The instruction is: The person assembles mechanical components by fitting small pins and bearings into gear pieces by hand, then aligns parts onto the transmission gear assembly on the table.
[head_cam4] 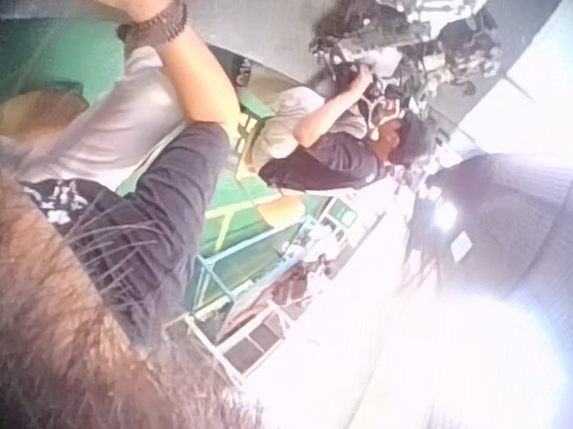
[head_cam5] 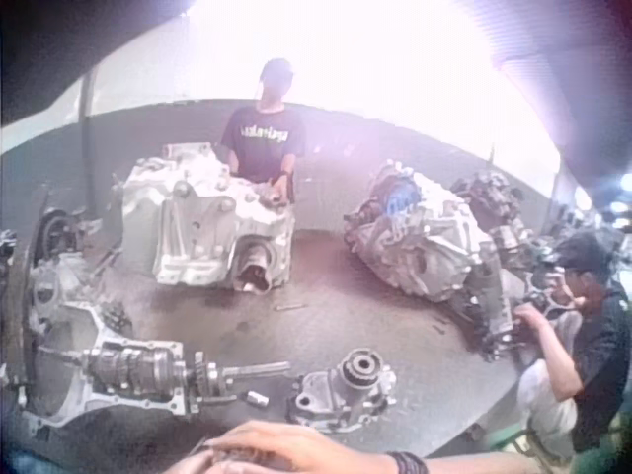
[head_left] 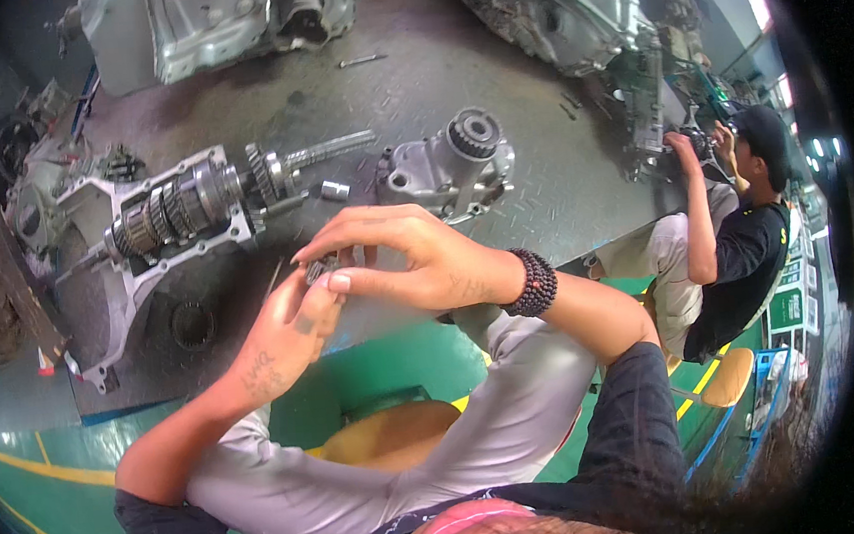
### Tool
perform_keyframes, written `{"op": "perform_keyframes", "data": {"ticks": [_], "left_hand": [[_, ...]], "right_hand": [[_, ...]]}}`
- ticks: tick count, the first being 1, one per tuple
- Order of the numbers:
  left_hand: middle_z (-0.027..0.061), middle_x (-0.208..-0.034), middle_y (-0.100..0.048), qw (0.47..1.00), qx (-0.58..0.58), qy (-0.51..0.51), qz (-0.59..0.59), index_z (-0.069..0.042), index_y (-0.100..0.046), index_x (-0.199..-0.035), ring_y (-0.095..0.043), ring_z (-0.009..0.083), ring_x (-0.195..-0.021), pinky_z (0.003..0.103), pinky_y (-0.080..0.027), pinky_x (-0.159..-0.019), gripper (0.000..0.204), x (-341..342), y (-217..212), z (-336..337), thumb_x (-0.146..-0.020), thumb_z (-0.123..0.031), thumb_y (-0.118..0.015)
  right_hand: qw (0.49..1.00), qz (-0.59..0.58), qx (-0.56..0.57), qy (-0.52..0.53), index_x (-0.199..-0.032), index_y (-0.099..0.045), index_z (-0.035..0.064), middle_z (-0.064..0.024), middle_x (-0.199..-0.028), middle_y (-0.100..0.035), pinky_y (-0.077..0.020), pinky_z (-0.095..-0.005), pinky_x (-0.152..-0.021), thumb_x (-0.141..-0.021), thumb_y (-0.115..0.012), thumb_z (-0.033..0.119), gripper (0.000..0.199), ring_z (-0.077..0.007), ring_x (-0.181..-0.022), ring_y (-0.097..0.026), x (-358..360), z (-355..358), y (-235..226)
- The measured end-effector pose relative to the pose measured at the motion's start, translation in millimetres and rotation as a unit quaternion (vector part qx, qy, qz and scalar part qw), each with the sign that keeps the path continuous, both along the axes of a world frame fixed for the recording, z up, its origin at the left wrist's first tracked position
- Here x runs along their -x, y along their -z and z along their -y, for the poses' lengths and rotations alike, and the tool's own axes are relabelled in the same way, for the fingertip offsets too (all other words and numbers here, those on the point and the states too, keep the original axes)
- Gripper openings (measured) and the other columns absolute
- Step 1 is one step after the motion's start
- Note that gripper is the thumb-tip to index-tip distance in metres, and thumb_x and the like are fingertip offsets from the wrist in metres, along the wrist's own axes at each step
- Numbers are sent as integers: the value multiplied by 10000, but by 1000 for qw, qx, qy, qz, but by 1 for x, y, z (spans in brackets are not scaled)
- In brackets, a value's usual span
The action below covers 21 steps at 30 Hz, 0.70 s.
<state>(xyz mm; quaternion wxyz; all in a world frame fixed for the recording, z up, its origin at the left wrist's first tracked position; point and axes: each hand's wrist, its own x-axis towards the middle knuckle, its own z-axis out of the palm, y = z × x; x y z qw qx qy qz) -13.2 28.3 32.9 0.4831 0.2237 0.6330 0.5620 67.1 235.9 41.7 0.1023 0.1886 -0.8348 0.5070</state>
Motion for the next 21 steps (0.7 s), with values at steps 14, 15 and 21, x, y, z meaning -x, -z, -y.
{"op": "perform_keyframes", "data": {"ticks": [14,15,21], "left_hand": [[-64,-794,-450,997,-37,35,60,-134,-561,-1030,-352,48,-620,219,-279,-578,390,9,-23,-8,-1057,-496,-420],[-49,-850,-521,995,-65,75,31,-136,-565,-1070,-426,46,-688,216,-312,-617,302,16,-19,-9,-1053,-418,-458],[54,-1044,-667,998,-59,-17,-32,-48,-375,-1488,-538,86,-833,251,-448,-770,503,16,-4,-9,-1041,-189,-560]], "right_hand": [[997,-33,-76,9,-1270,-671,45,-167,-1086,-684,-525,-421,-913,-959,-680,205,349,-357,-1025,-673,-5,-14,-22],[995,-48,-90,19,-1255,-685,64,-140,-1066,-678,-537,-390,-853,-964,-681,213,327,-312,-956,-677,-4,-15,-20],[996,19,-79,40,-1196,-714,92,-102,-1051,-703,-535,-320,-716,-982,-692,261,274,-194,-827,-674,-5,-19,-19]]}}
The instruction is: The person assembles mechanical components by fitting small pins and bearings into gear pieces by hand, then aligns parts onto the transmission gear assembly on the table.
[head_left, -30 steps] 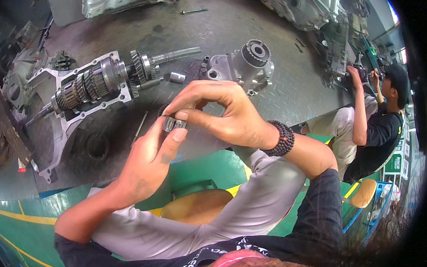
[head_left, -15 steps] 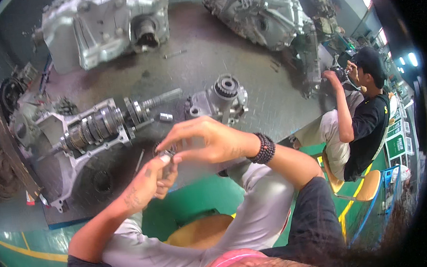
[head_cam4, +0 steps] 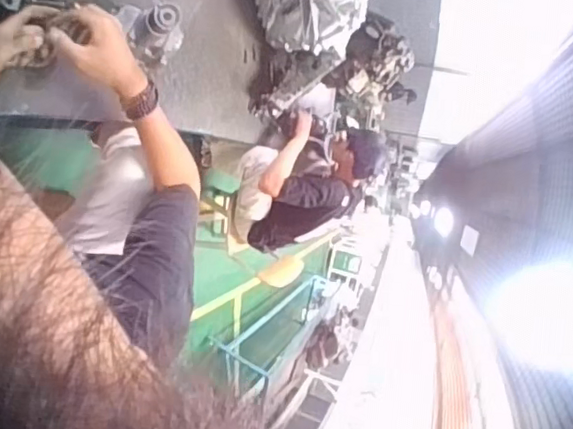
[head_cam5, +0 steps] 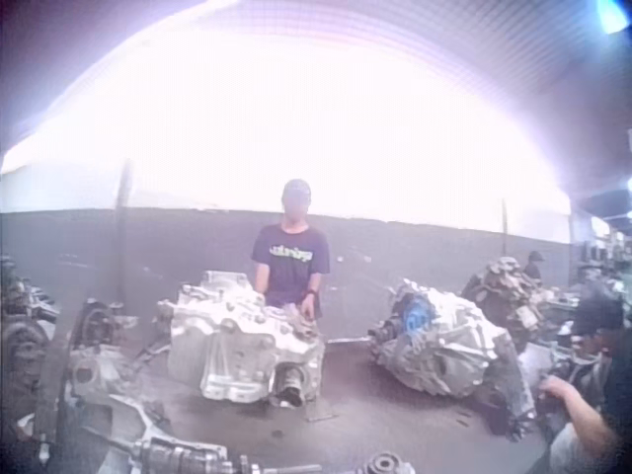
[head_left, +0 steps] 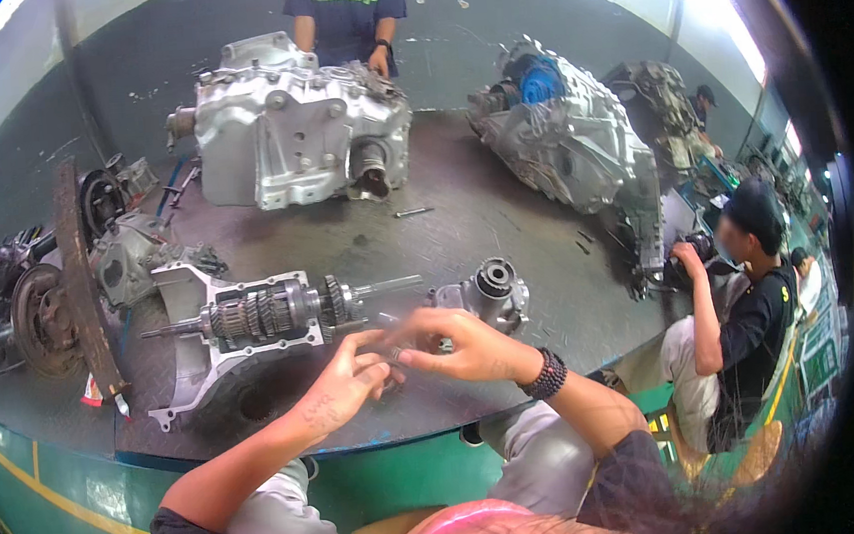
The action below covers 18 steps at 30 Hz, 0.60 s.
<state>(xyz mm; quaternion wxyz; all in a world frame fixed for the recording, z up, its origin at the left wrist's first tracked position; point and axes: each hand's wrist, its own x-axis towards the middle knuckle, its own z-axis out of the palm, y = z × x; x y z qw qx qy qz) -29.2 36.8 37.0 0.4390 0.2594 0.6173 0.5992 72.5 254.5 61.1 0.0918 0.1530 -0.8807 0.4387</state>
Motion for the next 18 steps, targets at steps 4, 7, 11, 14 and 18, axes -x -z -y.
{"op": "perform_keyframes", "data": {"ticks": [4,7,11,14,18], "left_hand": [[128,-1130,-674,996,-15,33,-80,-19,-286,-1538,-577,126,-863,293,-492,-821,599,5,-4,4,-1040,-120,-603],[126,-1101,-698,988,24,12,-150,-27,-332,-1517,-640,157,-909,319,-519,-849,571,0,-15,5,-1035,-121,-621],[124,-987,-746,961,68,9,-267,-23,-456,-1427,-701,171,-999,334,-531,-911,447,0,-16,5,-1025,-109,-630],[129,-986,-739,960,8,4,-280,-14,-475,-1408,-705,174,-967,345,-537,-913,410,-1,-15,1,-1030,-97,-612],[108,-953,-743,954,-14,-20,-300,-25,-476,-1424,-703,159,-917,321,-546,-863,432,-3,-20,-3,-1024,-101,-620]], "right_hand": [[999,53,6,3,-1168,-704,58,-102,-1021,-732,-541,-324,-718,-981,-709,273,285,-185,-821,-685,-2,4,-6],[997,77,-13,6,-1160,-693,42,-97,-970,-738,-538,-328,-726,-994,-702,273,285,-186,-814,-686,-3,3,-11],[997,75,-24,5,-1123,-683,32,-111,-886,-726,-534,-341,-702,-980,-710,305,310,-191,-764,-678,-5,1,-12],[998,60,-11,16,-1094,-677,27,-115,-820,-719,-529,-341,-673,-970,-718,330,329,-195,-713,-666,-6,-6,-8],[998,50,-18,20,-1090,-663,23,-102,-776,-697,-515,-335,-644,-966,-729,336,343,-182,-688,-654,-5,-15,-8]]}}
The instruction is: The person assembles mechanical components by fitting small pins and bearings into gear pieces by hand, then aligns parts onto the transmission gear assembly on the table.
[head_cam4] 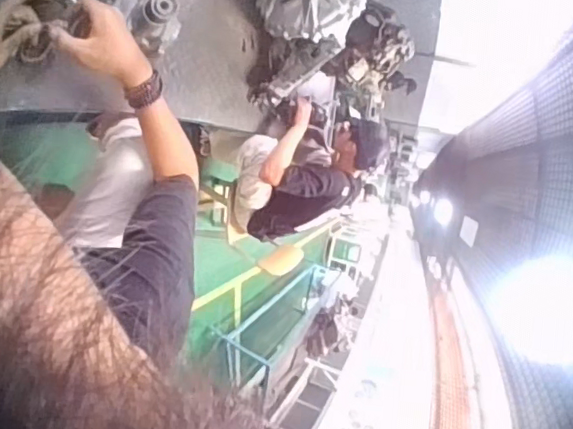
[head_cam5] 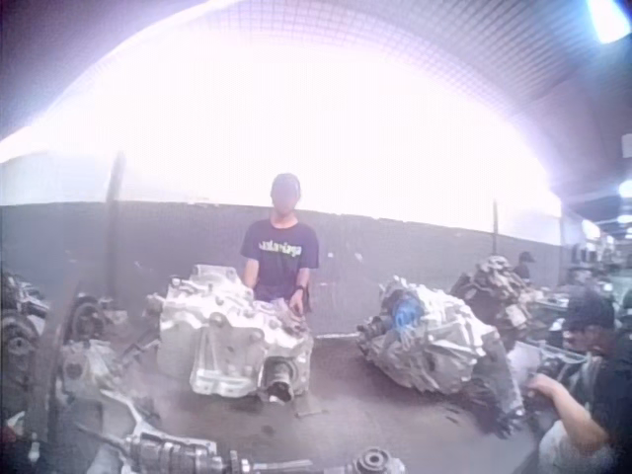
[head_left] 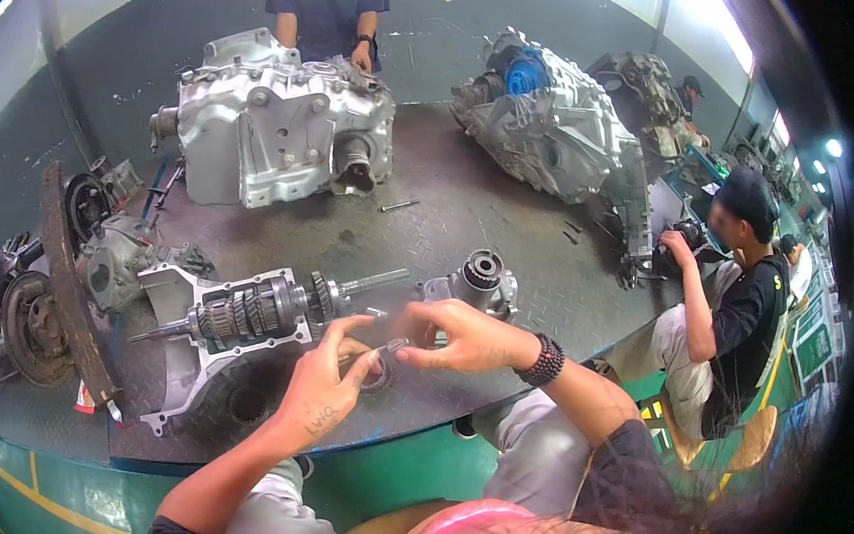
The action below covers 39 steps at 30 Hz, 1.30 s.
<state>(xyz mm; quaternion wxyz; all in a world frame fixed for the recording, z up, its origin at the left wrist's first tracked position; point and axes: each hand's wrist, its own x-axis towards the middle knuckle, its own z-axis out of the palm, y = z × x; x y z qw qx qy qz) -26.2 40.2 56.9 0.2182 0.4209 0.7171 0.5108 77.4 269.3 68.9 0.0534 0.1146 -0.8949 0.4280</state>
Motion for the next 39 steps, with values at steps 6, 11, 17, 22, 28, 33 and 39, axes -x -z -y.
{"op": "perform_keyframes", "data": {"ticks": [6,11,17,22,28,33,39], "left_hand": [[116,-994,-776,999,28,-6,15,-77,-472,-1473,-740,227,-941,346,-542,-871,485,-3,-5,9,-1014,-129,-622],[120,-1028,-784,997,29,6,-66,-92,-512,-1460,-751,258,-955,389,-559,-867,492,5,5,11,-1001,-197,-656],[154,-1028,-764,999,-40,-7,10,-87,-514,-1430,-742,276,-975,384,-552,-874,434,15,3,17,-1036,-227,-630],[158,-1050,-762,1000,-4,6,16,-103,-489,-1449,-740,283,-1014,387,-548,-893,447,9,0,13,-1037,-211,-624],[92,-925,-754,1000,-17,-4,-15,-95,-492,-1460,-691,148,-846,317,-548,-766,447,7,9,14,-1034,-140,-621],[79,-907,-751,1000,-7,-5,-14,-85,-503,-1451,-652,138,-777,305,-535,-722,438,3,5,12,-1032,-136,-622],[72,-888,-750,1000,-5,-13,7,-77,-520,-1438,-633,127,-752,302,-531,-718,429,4,1,5,-1026,-128,-628]], "right_hand": [[1000,30,0,-7,-1081,-661,27,-91,-826,-714,-531,-329,-698,-951,-761,306,323,-166,-734,-671,-3,6,-9],[998,68,-19,0,-1173,-687,53,-56,-976,-712,-533,-300,-801,-919,-797,244,337,-145,-864,-669,-2,3,-5],[999,-17,22,16,-1254,-694,92,-57,-1127,-666,-560,-295,-803,-887,-809,123,386,-141,-877,-674,5,9,-8],[1000,16,25,6,-1258,-688,60,-75,-978,-691,-538,-304,-761,-944,-774,217,361,-146,-827,-658,4,18,-2],[1000,6,20,-3,-1258,-688,62,-86,-1000,-698,-538,-321,-743,-967,-740,258,355,-162,-785,-652,1,20,3],[1000,-7,12,-3,-1257,-692,73,-88,-1000,-698,-535,-322,-735,-969,-732,257,345,-166,-773,-650,-3,16,7],[999,-30,-17,-7,-1245,-698,69,-88,-972,-683,-530,-321,-732,-965,-733,246,333,-169,-765,-634,-1,6,1]]}}
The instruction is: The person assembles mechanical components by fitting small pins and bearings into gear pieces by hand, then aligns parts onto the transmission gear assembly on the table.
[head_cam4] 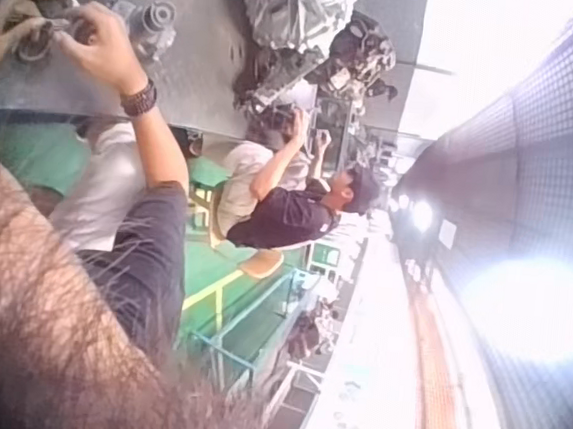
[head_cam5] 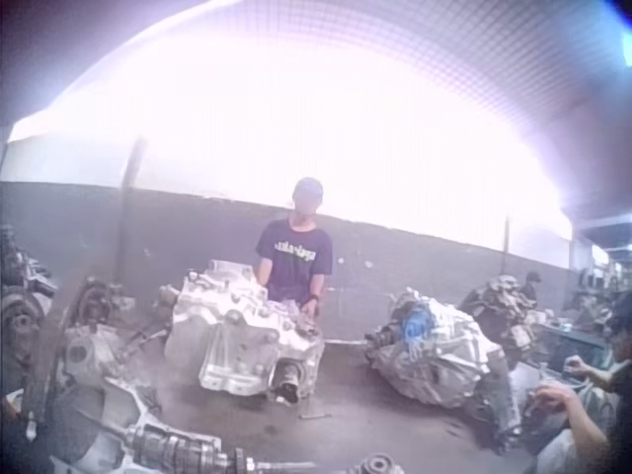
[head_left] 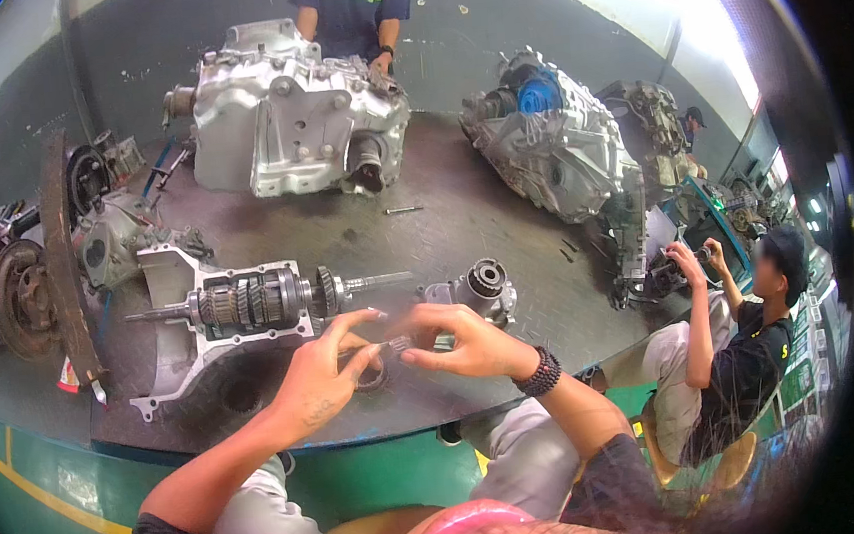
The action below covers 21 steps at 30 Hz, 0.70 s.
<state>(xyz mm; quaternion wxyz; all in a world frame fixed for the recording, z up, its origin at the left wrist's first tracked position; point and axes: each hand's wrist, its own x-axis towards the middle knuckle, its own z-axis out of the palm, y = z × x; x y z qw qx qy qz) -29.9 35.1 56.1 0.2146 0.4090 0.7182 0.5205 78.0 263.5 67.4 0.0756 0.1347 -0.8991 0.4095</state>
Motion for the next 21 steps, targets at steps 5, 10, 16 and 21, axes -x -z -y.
{"op": "perform_keyframes", "data": {"ticks": [5,10,16,21], "left_hand": [[104,-930,-762,1000,-1,7,13,-91,-493,-1458,-708,167,-844,345,-550,-819,469,3,2,9,-1023,-190,-639],[131,-967,-762,998,-20,40,-37,-105,-489,-1458,-730,249,-856,377,-551,-811,459,4,16,4,-1027,-191,-621],[116,-995,-769,1000,-5,31,2,-114,-493,-1462,-736,229,-901,368,-554,-860,455,6,12,11,-1027,-167,-617],[97,-964,-764,999,19,13,24,-105,-496,-1466,-727,168,-930,339,-558,-867,456,0,2,7,-1033,-158,-632]], "right_hand": [[999,27,19,-3,-1228,-699,44,-82,-913,-656,-529,-313,-741,-952,-741,196,317,-155,-772,-631,5,6,7],[996,72,48,20,-1228,-680,6,-94,-1017,-719,-544,-315,-780,-944,-746,183,341,-153,-826,-666,-4,11,18],[998,48,11,32,-1195,-675,3,-118,-921,-702,-541,-334,-769,-938,-753,221,346,-186,-803,-682,1,14,6],[998,57,2,19,-1211,-673,19,-100,-840,-710,-547,-338,-753,-951,-752,245,353,-189,-781,-683,-4,11,-1]]}}
